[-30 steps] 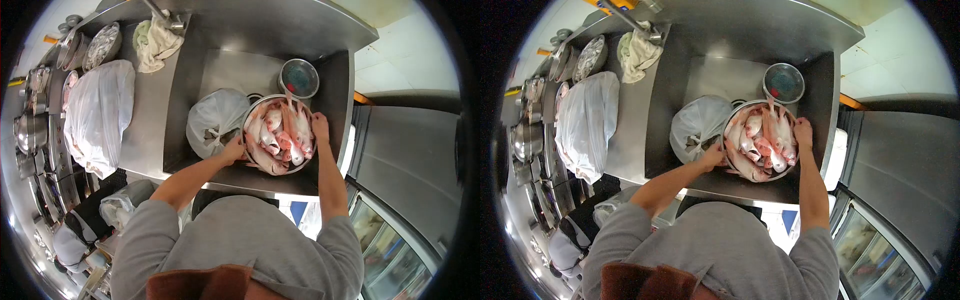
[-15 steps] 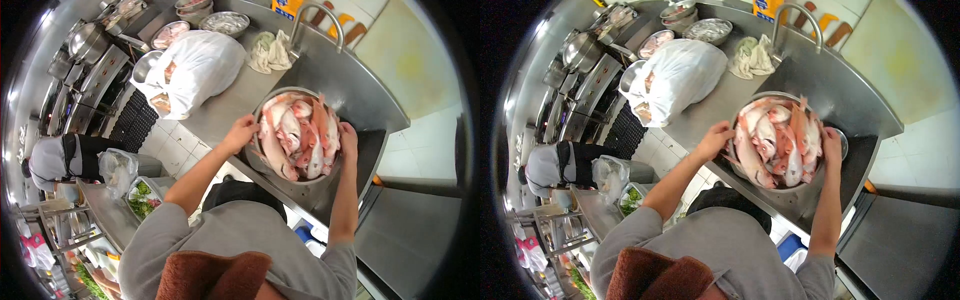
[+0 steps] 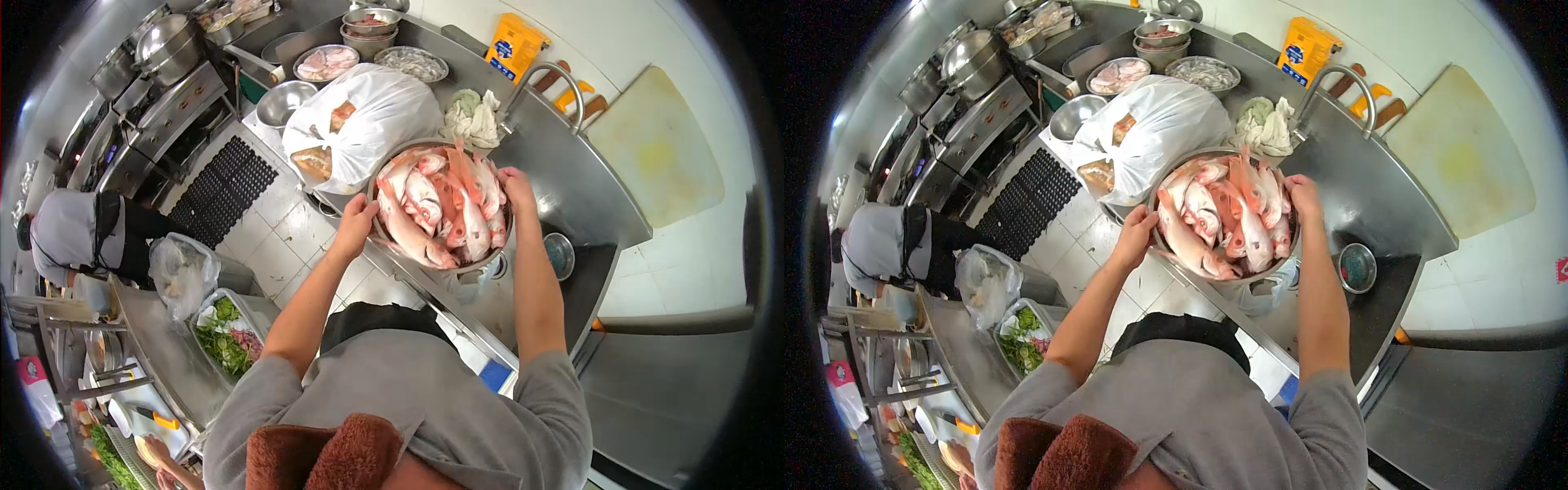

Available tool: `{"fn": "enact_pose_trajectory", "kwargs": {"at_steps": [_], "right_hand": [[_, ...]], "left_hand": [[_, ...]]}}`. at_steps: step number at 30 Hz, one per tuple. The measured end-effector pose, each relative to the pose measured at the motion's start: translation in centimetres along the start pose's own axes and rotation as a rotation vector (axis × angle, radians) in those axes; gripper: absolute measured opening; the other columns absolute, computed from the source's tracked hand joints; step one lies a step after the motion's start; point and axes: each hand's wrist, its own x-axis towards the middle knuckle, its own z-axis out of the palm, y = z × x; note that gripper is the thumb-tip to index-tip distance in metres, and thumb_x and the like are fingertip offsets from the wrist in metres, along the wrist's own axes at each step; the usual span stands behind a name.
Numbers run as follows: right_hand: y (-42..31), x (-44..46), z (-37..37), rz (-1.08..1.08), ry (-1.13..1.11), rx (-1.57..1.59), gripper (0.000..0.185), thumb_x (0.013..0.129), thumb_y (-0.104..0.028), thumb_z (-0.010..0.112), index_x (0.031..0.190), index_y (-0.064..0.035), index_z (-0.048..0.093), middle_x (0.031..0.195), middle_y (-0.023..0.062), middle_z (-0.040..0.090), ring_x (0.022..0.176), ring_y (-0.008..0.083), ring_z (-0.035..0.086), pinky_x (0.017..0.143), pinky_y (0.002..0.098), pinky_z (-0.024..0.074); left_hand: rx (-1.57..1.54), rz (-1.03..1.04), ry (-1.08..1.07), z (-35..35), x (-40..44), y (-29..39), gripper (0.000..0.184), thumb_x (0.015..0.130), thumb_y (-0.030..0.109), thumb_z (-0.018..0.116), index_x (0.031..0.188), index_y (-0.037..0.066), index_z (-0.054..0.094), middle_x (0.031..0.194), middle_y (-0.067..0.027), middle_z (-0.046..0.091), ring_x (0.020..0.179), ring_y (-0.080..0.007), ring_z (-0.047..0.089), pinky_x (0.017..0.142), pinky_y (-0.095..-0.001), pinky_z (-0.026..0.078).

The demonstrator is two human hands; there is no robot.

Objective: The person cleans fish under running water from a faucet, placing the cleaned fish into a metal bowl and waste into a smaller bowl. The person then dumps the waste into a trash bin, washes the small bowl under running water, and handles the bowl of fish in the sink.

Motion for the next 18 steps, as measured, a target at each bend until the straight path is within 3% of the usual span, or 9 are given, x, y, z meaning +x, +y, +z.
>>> {"fn": "enact_pose_trajectory", "kwargs": {"at_steps": [3, 5, 7, 9, 12, 18], "right_hand": [[-0.6, 1.1, -0.4, 0.02, -0.038, -0.055, 0.013, 0.086, -0.012, 0.058, 0.09, -0.002, 0.064, 0.078, 0.0014, 0.061, 0.067, 0.0116, 0.052, 0.063, 0.0264, 0.0423], [0.0, 0.9, -0.9, 0.009, -0.062, -0.071, 0.014, 0.087, -0.016, 0.059, 0.092, -0.0036, 0.063, 0.078, 0.0009, 0.061, 0.067, 0.0108, 0.052, 0.062, 0.026, 0.0427], [0.3, -0.3, -2.0, 0.116, -0.053, 0.106, 0.016, 0.088, -0.02, 0.06, 0.094, -0.0057, 0.062, 0.077, 0.0004, 0.06, 0.067, 0.0102, 0.054, 0.061, 0.0254, 0.0436], [0.0, -2.2, -2.5, 0.09, 0.001, 0.093, 0.023, 0.087, -0.028, 0.061, 0.093, -0.0057, 0.064, 0.073, 0.0005, 0.06, 0.064, 0.0091, 0.052, 0.058, 0.0253, 0.0429], [0.5, -4.7, -3.1, 0.116, 0.042, 0.126, 0.035, 0.091, -0.04, 0.054, 0.1, -0.006, 0.06, 0.077, -0.0004, 0.059, 0.064, 0.0101, 0.053, 0.055, 0.0238, 0.0406], [3.6, -11.1, -5.7, 0.152, -0.037, 0.323, 0.033, 0.094, -0.039, 0.048, 0.098, -0.0073, 0.059, 0.077, 0.0003, 0.059, 0.068, 0.0095, 0.055, 0.056, 0.0243, 0.0413]], "left_hand": [[0.01, 0.069, 0.023, -0.3, 0.7, -1.5, 0.013, 0.089, 0.016, 0.052, 0.082, 0.006, 0.052, 0.068, 0.0015, 0.048, 0.058, -0.0074, 0.044, 0.049, -0.0242, 0.036], [0.016, 0.171, 0.033, -0.7, 2.0, -3.8, 0.012, 0.091, 0.017, 0.05, 0.082, 0.009, 0.05, 0.066, 0.0042, 0.046, 0.053, -0.0051, 0.04, 0.045, -0.0222, 0.03], [0.065, 0.192, 0.027, -1.2, 2.5, -4.5, 0.012, 0.091, 0.017, 0.05, 0.082, 0.009, 0.05, 0.066, 0.004, 0.047, 0.054, -0.0052, 0.041, 0.045, -0.0224, 0.031], [0.108, 0.215, 0.021, -1.0, 2.5, -4.1, 0.012, 0.091, 0.017, 0.05, 0.082, 0.009, 0.05, 0.066, 0.0038, 0.047, 0.054, -0.0052, 0.041, 0.045, -0.0226, 0.032], [0.039, 0.144, -0.008, -0.8, 1.7, -3.0, 0.015, 0.091, 0.017, 0.05, 0.079, 0.008, 0.049, 0.067, 0.003, 0.047, 0.054, -0.0056, 0.042, 0.045, -0.0227, 0.032], [0.064, 0.153, 0.043, -0.4, 0.8, -1.9, 0.016, 0.088, 0.016, 0.05, 0.077, 0.005, 0.049, 0.065, -0.0006, 0.048, 0.056, -0.0091, 0.045, 0.049, -0.0255, 0.038]]}}
